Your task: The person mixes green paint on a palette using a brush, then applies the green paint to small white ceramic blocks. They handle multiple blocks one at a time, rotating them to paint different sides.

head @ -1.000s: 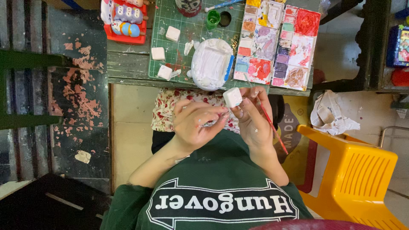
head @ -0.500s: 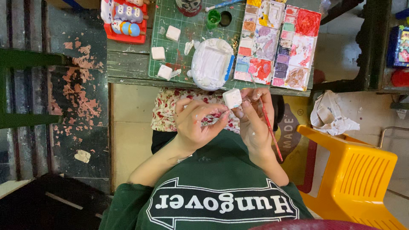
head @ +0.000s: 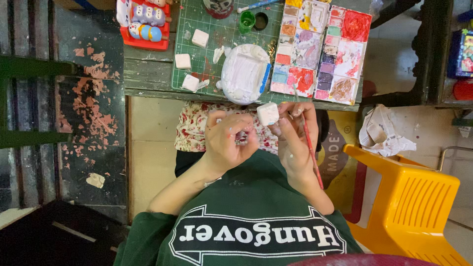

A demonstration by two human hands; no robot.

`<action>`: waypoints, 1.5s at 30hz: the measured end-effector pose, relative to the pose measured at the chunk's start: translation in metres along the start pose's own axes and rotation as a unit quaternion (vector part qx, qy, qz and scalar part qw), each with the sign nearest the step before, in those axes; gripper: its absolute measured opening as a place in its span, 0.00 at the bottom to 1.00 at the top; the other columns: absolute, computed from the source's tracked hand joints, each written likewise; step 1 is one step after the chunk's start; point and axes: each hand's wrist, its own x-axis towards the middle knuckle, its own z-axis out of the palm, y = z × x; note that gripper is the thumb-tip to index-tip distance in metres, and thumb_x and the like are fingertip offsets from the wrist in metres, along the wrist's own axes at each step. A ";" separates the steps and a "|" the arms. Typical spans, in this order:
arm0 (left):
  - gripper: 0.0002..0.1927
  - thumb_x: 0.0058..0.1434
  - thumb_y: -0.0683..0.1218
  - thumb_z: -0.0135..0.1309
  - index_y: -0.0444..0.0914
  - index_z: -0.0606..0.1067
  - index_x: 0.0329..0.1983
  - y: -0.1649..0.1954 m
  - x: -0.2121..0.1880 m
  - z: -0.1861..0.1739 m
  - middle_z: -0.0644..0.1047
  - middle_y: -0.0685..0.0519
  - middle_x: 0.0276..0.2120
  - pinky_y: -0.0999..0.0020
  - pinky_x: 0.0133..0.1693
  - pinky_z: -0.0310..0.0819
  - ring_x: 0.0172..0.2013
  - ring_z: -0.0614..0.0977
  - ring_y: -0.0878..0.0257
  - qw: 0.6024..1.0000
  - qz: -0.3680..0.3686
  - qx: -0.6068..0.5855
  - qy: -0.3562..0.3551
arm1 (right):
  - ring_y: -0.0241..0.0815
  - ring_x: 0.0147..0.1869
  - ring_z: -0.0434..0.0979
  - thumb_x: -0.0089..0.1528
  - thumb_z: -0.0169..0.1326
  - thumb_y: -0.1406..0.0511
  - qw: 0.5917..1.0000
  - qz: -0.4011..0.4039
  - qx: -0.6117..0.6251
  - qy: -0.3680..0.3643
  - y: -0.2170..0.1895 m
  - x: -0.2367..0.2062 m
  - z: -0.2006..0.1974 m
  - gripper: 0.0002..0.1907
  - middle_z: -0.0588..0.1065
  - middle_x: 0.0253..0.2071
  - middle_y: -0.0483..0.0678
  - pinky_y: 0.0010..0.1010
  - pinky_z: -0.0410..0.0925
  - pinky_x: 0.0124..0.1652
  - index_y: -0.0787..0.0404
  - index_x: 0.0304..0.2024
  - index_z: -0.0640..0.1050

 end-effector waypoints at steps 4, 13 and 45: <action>0.07 0.68 0.37 0.53 0.39 0.76 0.48 -0.007 -0.010 -0.013 0.80 0.62 0.32 0.61 0.48 0.64 0.32 0.82 0.66 0.994 -0.088 -0.044 -0.051 | 0.35 0.49 0.68 0.69 0.50 0.75 0.999 0.003 0.036 -0.018 -0.002 0.002 -0.006 0.12 0.69 0.52 0.49 0.27 0.64 0.46 0.58 0.50 0.63; 0.22 0.66 0.32 0.38 0.33 0.69 0.62 -0.006 0.000 -0.021 0.75 0.47 0.62 0.68 0.54 0.77 0.47 0.81 0.62 0.915 -0.255 -0.305 -0.068 | 0.36 0.51 0.71 0.70 0.52 0.74 0.999 -0.004 0.024 -0.036 0.005 0.001 -0.002 0.13 0.69 0.53 0.49 0.30 0.68 0.49 0.57 0.51 0.64; 0.27 0.60 0.44 0.72 0.41 0.67 0.53 0.011 0.001 -0.013 0.82 0.63 0.39 0.63 0.50 0.64 0.41 0.79 0.64 0.996 -0.005 0.052 0.074 | 0.40 0.58 0.74 0.69 0.52 0.73 0.995 0.080 0.051 -0.025 0.013 -0.003 -0.002 0.15 0.70 0.54 0.48 0.29 0.71 0.52 0.55 0.54 0.64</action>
